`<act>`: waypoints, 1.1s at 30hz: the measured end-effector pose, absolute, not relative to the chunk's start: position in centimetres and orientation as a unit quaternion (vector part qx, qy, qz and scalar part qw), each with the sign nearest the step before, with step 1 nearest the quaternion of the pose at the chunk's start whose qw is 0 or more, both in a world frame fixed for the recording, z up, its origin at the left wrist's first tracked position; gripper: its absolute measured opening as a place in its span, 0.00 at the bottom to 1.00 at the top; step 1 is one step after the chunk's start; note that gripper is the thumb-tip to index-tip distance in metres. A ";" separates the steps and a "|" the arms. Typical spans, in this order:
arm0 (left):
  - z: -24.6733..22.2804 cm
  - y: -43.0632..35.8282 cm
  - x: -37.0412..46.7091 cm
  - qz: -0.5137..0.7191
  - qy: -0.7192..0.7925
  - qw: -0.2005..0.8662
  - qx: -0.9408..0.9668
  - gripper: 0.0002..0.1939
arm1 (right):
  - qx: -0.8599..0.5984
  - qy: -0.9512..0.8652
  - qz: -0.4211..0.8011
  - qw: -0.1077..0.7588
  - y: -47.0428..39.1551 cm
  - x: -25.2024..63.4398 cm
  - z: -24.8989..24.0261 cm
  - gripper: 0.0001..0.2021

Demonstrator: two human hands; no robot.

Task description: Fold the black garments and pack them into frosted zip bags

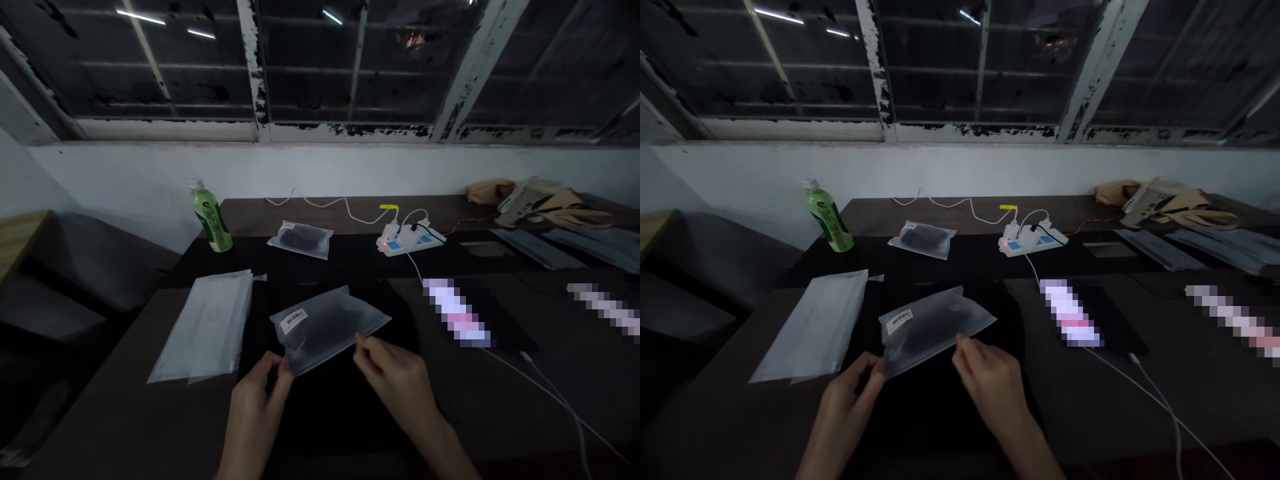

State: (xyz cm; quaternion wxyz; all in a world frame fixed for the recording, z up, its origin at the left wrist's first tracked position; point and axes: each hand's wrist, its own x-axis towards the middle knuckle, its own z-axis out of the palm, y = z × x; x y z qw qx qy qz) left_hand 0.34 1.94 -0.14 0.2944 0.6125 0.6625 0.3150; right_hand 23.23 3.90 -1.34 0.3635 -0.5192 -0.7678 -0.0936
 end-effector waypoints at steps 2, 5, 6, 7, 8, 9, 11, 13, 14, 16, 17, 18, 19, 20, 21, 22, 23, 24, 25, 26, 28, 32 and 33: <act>-0.2 1.9 -0.3 0.305 0.671 0.295 0.608 0.19 | -0.551 -0.746 -0.124 0.353 4.3 25.5 -1.4 0.11; 0.1 1.9 -0.8 0.265 0.665 0.320 0.620 0.19 | -0.589 -0.731 -0.089 0.332 4.3 27.9 -1.8 0.10; 0.3 1.8 -0.9 0.245 0.661 0.328 0.629 0.18 | -0.596 -0.735 -0.051 0.319 4.2 28.4 -1.9 0.09; 0.5 1.8 -1.0 0.226 0.659 0.331 0.637 0.18 | -0.599 -0.740 -0.009 0.305 4.1 28.8 -2.0 0.09; 0.7 1.7 -1.1 0.208 0.659 0.329 0.643 0.18 | -0.603 -0.741 0.034 0.293 4.1 29.1 -2.0 0.12; 1.0 1.7 -1.3 0.195 0.662 0.323 0.648 0.18 | -0.607 -0.738 0.073 0.286 4.1 29.3 -2.0 0.15; 1.4 1.9 -1.5 0.180 0.676 0.296 0.651 0.20 | -0.619 -0.721 0.120 0.288 4.4 29.6 -1.7 0.18; 1.7 2.3 -1.6 0.161 0.699 0.257 0.648 0.22 | -0.636 -0.704 0.134 0.287 5.3 29.7 -1.1 0.16; 1.8 2.7 -1.6 0.147 0.709 0.235 0.648 0.21 | -0.641 -0.700 0.143 0.280 6.0 29.6 -0.8 0.15; 1.8 3.7 -1.4 0.110 0.723 0.196 0.653 0.19 | -0.638 -0.702 0.179 0.261 7.7 29.3 -0.2 0.14; 1.8 4.2 -1.2 0.093 0.725 0.184 0.657 0.18 | -0.631 -0.705 0.207 0.250 8.7 29.2 0.1 0.15; 1.7 4.7 -1.1 0.079 0.724 0.178 0.662 0.18 | -0.622 -0.707 0.237 0.238 9.6 29.0 0.3 0.15; 1.6 5.1 -0.9 0.068 0.722 0.179 0.665 0.17 | -0.613 -0.710 0.264 0.226 10.5 28.8 0.4 0.15; 1.5 5.5 -0.7 0.062 0.720 0.181 0.667 0.17 | -0.605 -0.712 0.284 0.216 11.3 28.6 0.5 0.15; 1.3 5.8 -0.5 0.062 0.719 0.185 0.667 0.16 | -0.596 -0.715 0.301 0.207 12.0 28.5 0.5 0.15; 1.1 6.1 -0.4 0.066 0.720 0.187 0.665 0.15 | -0.589 -0.717 0.315 0.201 12.5 28.4 0.5 0.14; 0.9 6.3 -0.4 0.070 0.722 0.187 0.662 0.14 | -0.581 -0.718 0.325 0.202 12.8 28.3 0.5 0.13; 0.7 6.4 -0.4 0.077 0.724 0.186 0.659 0.13 | -0.575 -0.718 0.333 0.207 13.0 28.3 0.5 0.12; 0.6 6.4 -0.5 0.094 0.723 0.183 0.659 0.13 | -0.570 -0.717 0.340 0.213 12.9 28.3 0.6 0.12; 0.6 6.3 -0.6 0.127 0.716 0.175 0.664 0.12 | -0.564 -0.715 0.345 0.226 12.7 28.3 0.9 0.13; 0.8 5.9 -1.1 0.236 0.682 0.136 0.678 0.11 | -0.545 -0.707 0.350 0.283 11.8 28.4 1.5 0.13; 1.7 4.6 -1.6 0.418 0.605 0.048 0.676 0.10 | -0.529 -0.656 0.356 0.404 9.1 28.5 3.2 0.13; 2.0 4.3 -1.5 0.435 0.599 0.040 0.672 0.09 | -0.537 -0.640 0.352 0.423 8.5 28.4 3.5 0.12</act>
